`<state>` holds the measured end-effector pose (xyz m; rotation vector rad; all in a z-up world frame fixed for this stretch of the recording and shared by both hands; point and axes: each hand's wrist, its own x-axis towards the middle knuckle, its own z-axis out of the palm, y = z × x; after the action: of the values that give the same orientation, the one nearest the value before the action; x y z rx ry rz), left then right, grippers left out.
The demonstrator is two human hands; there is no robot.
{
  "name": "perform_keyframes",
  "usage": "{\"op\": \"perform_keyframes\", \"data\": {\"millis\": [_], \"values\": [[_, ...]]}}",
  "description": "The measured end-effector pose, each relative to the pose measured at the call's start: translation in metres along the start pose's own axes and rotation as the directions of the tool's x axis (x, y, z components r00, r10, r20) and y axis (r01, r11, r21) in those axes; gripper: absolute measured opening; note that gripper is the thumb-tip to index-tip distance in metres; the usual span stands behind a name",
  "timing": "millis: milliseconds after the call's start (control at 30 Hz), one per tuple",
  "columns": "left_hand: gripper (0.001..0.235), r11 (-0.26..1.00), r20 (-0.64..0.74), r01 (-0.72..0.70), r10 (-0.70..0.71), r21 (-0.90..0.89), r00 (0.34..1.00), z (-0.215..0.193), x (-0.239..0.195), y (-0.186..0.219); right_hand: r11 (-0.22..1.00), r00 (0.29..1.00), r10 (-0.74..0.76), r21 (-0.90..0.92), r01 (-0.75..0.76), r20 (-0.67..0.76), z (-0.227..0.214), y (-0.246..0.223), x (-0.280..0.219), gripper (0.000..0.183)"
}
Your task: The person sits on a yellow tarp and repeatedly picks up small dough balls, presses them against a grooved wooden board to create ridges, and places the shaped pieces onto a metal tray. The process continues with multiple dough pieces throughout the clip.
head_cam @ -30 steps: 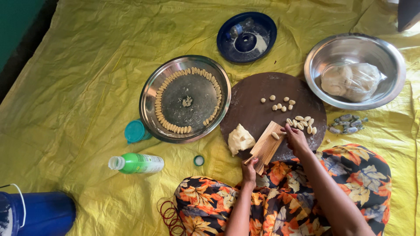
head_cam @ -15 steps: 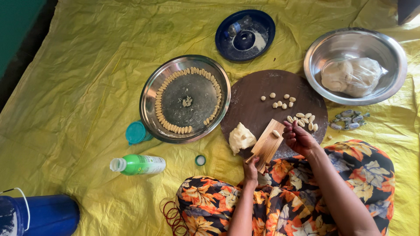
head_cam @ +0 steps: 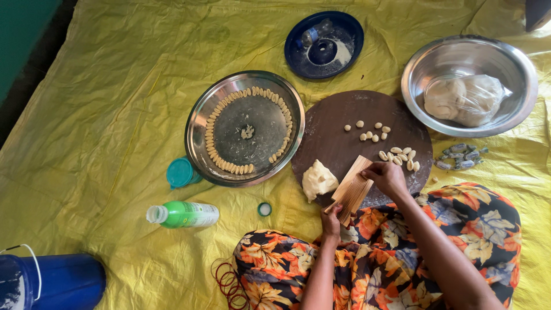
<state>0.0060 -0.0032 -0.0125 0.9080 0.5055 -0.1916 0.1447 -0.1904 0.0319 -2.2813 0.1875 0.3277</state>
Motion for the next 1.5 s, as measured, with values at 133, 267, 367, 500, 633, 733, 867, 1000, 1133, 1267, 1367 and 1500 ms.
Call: {"op": "perform_keyframes", "data": {"millis": [133, 267, 367, 500, 633, 733, 867, 1000, 1133, 1267, 1367, 1500], "values": [[0.029, 1.000, -0.003, -0.007, 0.007, 0.015, 1.000, 0.000, -0.001, 0.000, 0.961, 0.996, -0.089, -0.264, 0.083, -0.013, -0.001, -0.015, -0.010, 0.031], [0.031, 1.000, 0.014, -0.015, 0.015, 0.019, 1.000, 0.000, 0.000, 0.001, 0.917, 0.995, -0.076, -0.398, 0.043, -0.070, -0.005, -0.027, -0.022, 0.052], [0.029, 0.999, -0.019, -0.008, 0.008, 0.045, 1.000, 0.001, -0.001, 0.001, 0.941, 0.990, 0.001, -0.335, -0.050, -0.143, -0.009, -0.029, -0.021, 0.039], [0.028, 0.999, -0.015, -0.013, 0.014, 0.038, 1.000, 0.001, -0.003, 0.001, 0.968, 0.983, -0.029, -0.252, -0.018, -0.182, -0.011, -0.022, -0.022, 0.034], [0.028, 0.999, 0.009, -0.013, 0.013, 0.032, 1.000, 0.003, -0.003, 0.003, 0.947, 0.974, -0.110, -0.319, 0.042, -0.198, -0.008, -0.013, -0.022, 0.045], [0.029, 0.999, -0.003, -0.006, 0.006, 0.039, 1.000, 0.004, -0.005, 0.003, 0.947, 0.970, -0.109, -0.318, 0.034, -0.219, -0.006, -0.004, -0.014, 0.038], [0.029, 0.999, -0.029, -0.010, 0.012, 0.040, 1.000, 0.006, -0.006, 0.006, 0.954, 0.964, -0.072, -0.299, -0.008, -0.257, -0.013, 0.003, 0.013, 0.026], [0.029, 0.999, -0.019, -0.011, 0.012, 0.043, 1.000, 0.005, -0.005, 0.007, 0.987, 0.960, 0.062, -0.128, -0.100, -0.274, -0.040, -0.006, 0.042, 0.020], [0.030, 0.999, 0.012, -0.002, 0.001, 0.042, 1.000, 0.004, -0.003, 0.005, 0.994, 0.955, -0.064, 0.062, 0.086, -0.288, -0.086, -0.042, 0.020, 0.020], [0.028, 0.994, -0.048, 0.103, -0.101, 0.038, 0.994, 0.005, 0.002, 0.000, 0.926, 0.931, -0.290, 0.181, 0.331, -0.221, -0.139, -0.116, -0.050, 0.021], [0.034, 0.995, -0.006, 0.037, -0.036, 0.095, 0.999, 0.003, 0.003, 0.000, 0.753, 0.755, -0.634, 0.089, 0.652, -0.164, -0.175, -0.168, -0.127, 0.018], [0.033, 0.994, -0.015, 0.025, -0.023, 0.105, 1.000, 0.002, 0.001, 0.002, 0.437, 0.433, -0.900, -0.096, 0.894, -0.058, -0.173, -0.205, -0.199, 0.018]]}}
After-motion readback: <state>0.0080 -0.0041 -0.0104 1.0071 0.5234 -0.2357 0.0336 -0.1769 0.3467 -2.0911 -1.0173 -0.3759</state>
